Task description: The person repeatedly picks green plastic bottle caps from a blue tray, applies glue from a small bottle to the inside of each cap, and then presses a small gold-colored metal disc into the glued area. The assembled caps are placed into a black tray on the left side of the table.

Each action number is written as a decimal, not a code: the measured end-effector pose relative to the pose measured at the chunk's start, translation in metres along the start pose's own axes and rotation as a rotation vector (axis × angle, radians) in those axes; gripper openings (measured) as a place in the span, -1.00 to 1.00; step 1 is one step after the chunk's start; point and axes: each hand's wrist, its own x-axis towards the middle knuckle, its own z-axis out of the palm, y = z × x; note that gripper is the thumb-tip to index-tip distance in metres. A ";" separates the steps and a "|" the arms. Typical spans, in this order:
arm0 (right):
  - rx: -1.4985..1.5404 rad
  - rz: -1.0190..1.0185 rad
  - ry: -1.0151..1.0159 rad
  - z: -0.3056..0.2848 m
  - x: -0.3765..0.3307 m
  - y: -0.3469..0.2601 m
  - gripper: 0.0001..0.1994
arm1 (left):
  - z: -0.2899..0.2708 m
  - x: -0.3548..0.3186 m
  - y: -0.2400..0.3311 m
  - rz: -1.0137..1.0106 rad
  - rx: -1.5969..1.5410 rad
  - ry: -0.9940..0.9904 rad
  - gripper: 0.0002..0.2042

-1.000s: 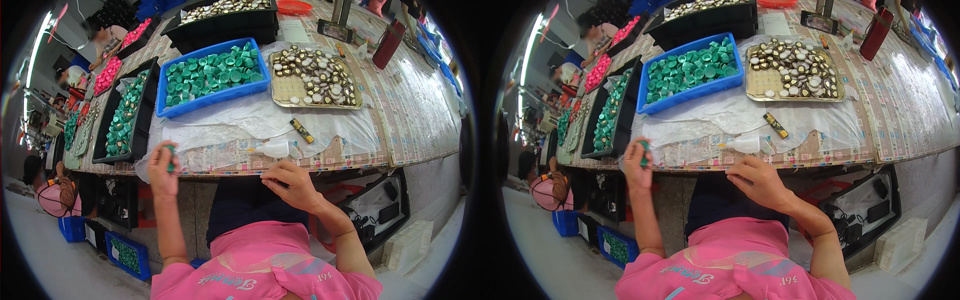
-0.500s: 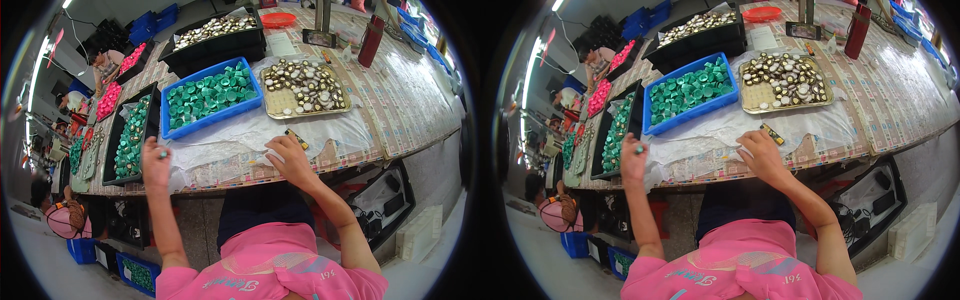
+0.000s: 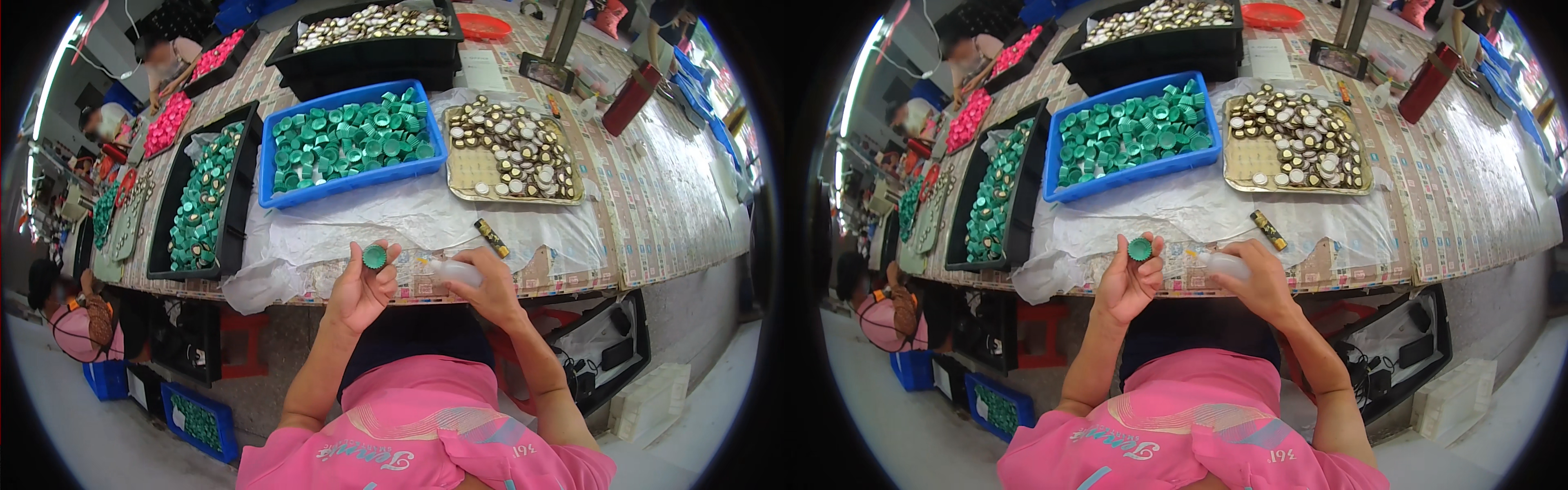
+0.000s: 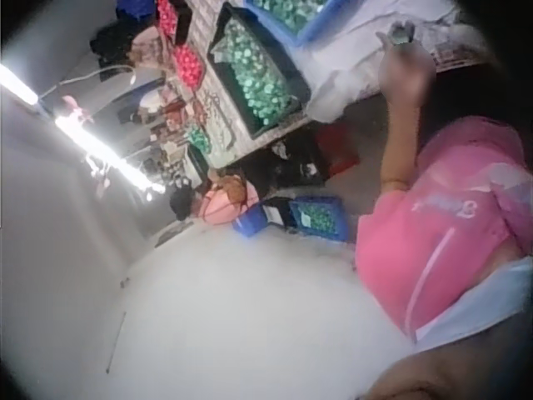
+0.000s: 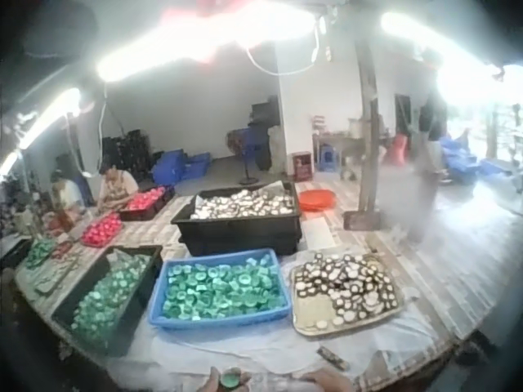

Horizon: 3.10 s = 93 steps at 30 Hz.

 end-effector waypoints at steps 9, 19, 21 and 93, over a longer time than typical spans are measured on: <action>0.396 0.070 0.133 -0.014 0.007 -0.037 -0.62 | 0.002 0.006 -0.008 -0.085 -0.207 0.027 -0.62; 0.240 -0.161 0.320 -0.018 0.011 -0.025 -0.56 | 0.014 0.023 -0.014 -0.053 0.118 0.041 -0.61; 0.185 -0.159 0.336 -0.021 0.010 -0.030 -0.57 | 0.015 0.025 -0.014 -0.071 0.143 0.041 -0.56; -0.623 0.258 -0.047 -0.038 0.142 0.050 -0.77 | 0.017 0.025 -0.019 0.249 0.456 0.031 -0.59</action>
